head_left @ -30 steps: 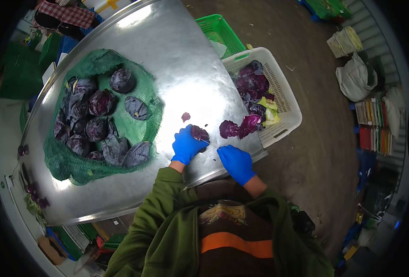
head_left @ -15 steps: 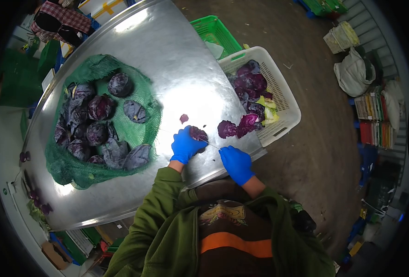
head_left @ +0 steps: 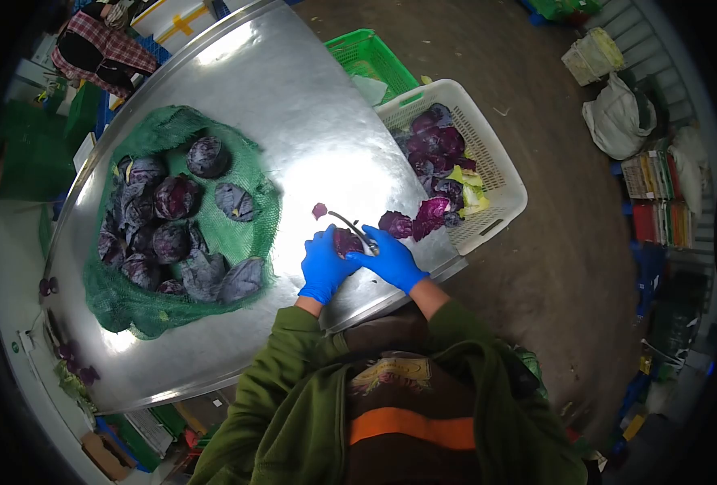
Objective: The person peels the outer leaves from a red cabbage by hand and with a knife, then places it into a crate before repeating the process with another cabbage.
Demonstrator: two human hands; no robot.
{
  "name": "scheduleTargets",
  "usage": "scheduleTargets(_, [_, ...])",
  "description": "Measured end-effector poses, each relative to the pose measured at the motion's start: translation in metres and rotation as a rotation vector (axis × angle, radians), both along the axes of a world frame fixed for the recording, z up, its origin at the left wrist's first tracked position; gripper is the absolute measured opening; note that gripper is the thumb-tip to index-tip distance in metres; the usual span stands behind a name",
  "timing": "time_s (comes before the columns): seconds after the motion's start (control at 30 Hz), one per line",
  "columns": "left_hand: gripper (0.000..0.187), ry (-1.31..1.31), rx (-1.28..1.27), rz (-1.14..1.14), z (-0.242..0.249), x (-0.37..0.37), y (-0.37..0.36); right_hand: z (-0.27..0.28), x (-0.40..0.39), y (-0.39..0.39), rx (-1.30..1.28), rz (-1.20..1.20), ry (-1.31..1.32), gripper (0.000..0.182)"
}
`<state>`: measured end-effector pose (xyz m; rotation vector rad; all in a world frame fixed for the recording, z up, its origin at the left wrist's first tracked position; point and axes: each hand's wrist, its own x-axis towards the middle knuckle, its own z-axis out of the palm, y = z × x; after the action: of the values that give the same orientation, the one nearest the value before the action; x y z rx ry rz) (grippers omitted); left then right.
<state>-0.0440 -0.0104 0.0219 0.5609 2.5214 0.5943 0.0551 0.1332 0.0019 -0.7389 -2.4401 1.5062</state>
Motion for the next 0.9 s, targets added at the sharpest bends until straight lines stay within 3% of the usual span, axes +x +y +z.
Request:
scheduleTargets(0.07, [0.085, -0.012, 0.014, -0.006, 0.004, 0.004, -0.004, -0.001, -0.017, 0.001, -0.082, 0.317, -0.127, 0.056])
scheduleTargets(0.17, [0.088, 0.045, -0.008, -0.029, 0.003, 0.010, -0.003, 0.009, -0.020, 0.016, -0.087, 0.464, -0.234, 0.055])
scheduleTargets(0.23, [0.090, 0.075, 0.000, -0.035, 0.004, 0.011, -0.001, 0.023, -0.025, 0.013, -0.052, 0.438, -0.255, 0.048])
scheduleTargets(0.3, [0.095, 0.075, -0.015, -0.065, 0.002, 0.011, -0.001, 0.037, -0.030, 0.003, 0.212, 0.470, -0.412, 0.034])
scheduleTargets(0.43, [0.096, 0.104, -0.041, -0.074, 0.001, 0.013, 0.001, 0.011, -0.035, -0.004, 0.448, 0.416, -0.460, 0.031])
scheduleTargets(0.5, [0.097, 0.136, -0.026, -0.047, -0.002, 0.014, 0.001, 0.006, -0.033, 0.006, 0.315, 0.255, -0.391, 0.028])
scheduleTargets(0.63, [0.098, 0.118, 0.015, -0.054, 0.004, 0.013, -0.008, -0.004, -0.018, 0.006, 0.243, 0.232, -0.226, 0.026])
scheduleTargets(0.73, [0.096, 0.011, 0.008, -0.018, 0.007, 0.008, -0.018, -0.021, -0.020, 0.012, 0.126, 0.083, -0.277, 0.026])
scheduleTargets(0.77, [0.095, -0.124, 0.281, 0.024, -0.006, 0.003, -0.031, -0.020, -0.021, 0.019, 0.125, 0.081, -0.269, 0.026])
scheduleTargets(0.8, [0.094, -0.264, 0.554, 0.063, -0.014, -0.001, -0.043, -0.008, -0.021, 0.029, -0.179, 0.030, -0.303, 0.026])
scheduleTargets(0.83, [0.094, -0.264, 0.549, 0.059, -0.007, -0.003, -0.050, -0.002, -0.016, 0.037, -0.487, -0.022, -0.336, 0.026])
scheduleTargets(0.9, [0.093, -0.770, 0.814, 0.246, 0.008, -0.008, -0.063, 0.000, -0.006, 0.056, -0.645, 0.001, -0.322, 0.025])
